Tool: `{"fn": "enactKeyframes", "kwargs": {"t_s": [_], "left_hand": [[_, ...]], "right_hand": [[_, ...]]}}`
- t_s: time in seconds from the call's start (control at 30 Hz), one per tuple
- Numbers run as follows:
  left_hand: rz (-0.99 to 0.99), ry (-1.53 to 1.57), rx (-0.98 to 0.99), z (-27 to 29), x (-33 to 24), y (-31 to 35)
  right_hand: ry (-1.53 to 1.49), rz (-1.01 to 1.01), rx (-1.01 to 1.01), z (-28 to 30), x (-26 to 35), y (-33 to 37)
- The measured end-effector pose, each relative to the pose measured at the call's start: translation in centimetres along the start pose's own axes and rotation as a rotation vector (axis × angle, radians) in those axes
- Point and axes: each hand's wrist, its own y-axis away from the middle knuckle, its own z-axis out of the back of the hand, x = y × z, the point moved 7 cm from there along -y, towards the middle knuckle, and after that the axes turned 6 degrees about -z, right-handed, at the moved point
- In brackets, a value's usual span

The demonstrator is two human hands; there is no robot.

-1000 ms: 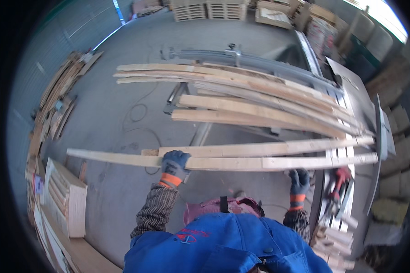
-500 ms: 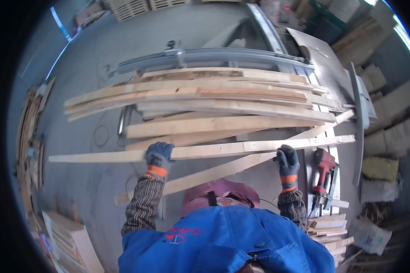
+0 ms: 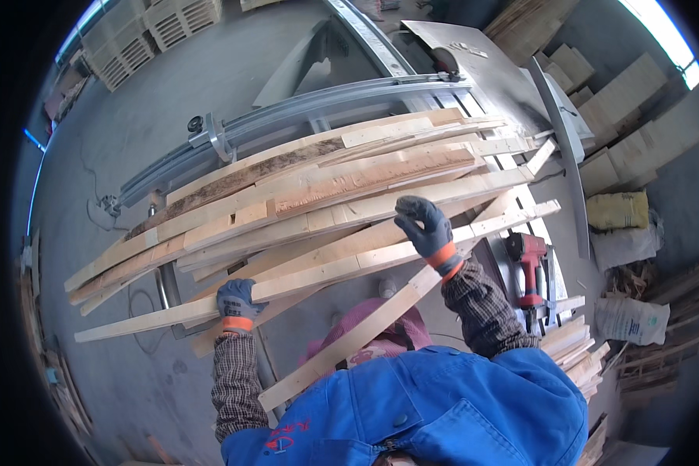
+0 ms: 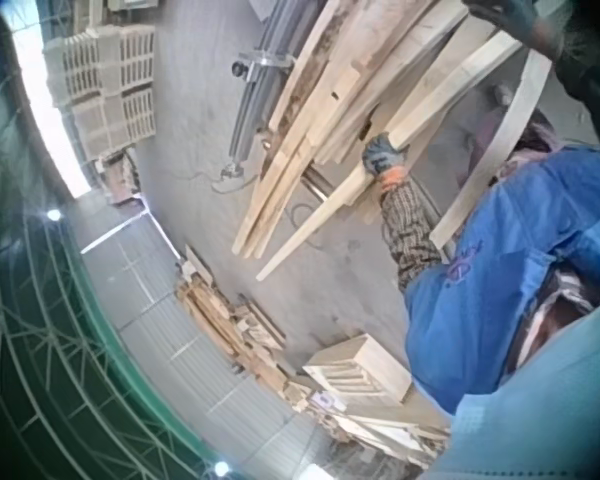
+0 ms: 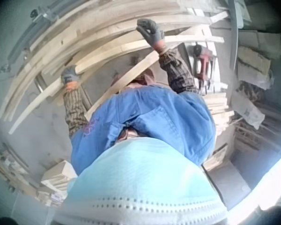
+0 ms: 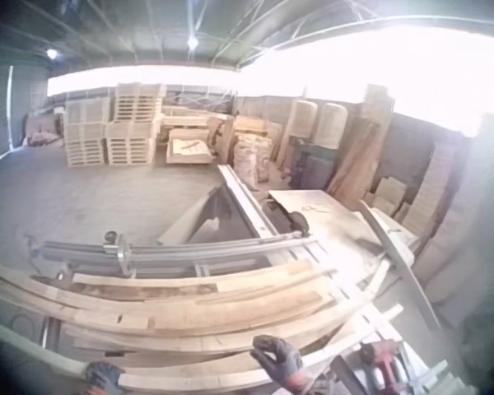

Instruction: The person opens a cardboard box and removes a wrapped item, then walks through a workshop and repeatedly picks up wooden planks from a stack, carrying them to a table saw area and placing them down. The person continues to move planks between the stack and the table area.

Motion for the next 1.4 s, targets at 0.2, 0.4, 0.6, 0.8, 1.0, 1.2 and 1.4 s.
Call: {"fn": "enactKeyframes", "kwargs": {"t_s": [0.2,0.4,0.6,0.8,1.0,1.2,1.4], "left_hand": [[-0.051,-0.083,-0.015,-0.9,-0.5,0.1],[0.202,-0.100,0.300,-4.7,0.7,1.6],[0.330,-0.067,0.211,-2.2,-1.7,2.3],[0.248,-0.094,0.273,4.8,-5.3,-4.0],[0.282,0.130,-0.273,8.2,-1.8,-9.3],[0.295,0.149,-0.297,4.3,3.6,-15.9],[0.318,0.056,-0.043,-1.7,6.2,-17.6]], "right_hand": [[0.063,0.017,0.280,-3.6,-2.9,-10.8],[0.294,0.110,0.491,-10.2,-10.5,-21.2],[0.440,0.312,0.691,-18.5,-11.4,-25.3],[0.100,0.292,0.915,-29.7,-7.9,-26.2],[0.075,0.224,1.028,-41.0,-7.3,-27.2],[-0.209,0.191,1.157,-47.1,-7.9,-27.3],[-0.574,-0.326,1.211,-47.0,-7.1,-29.0]]}}
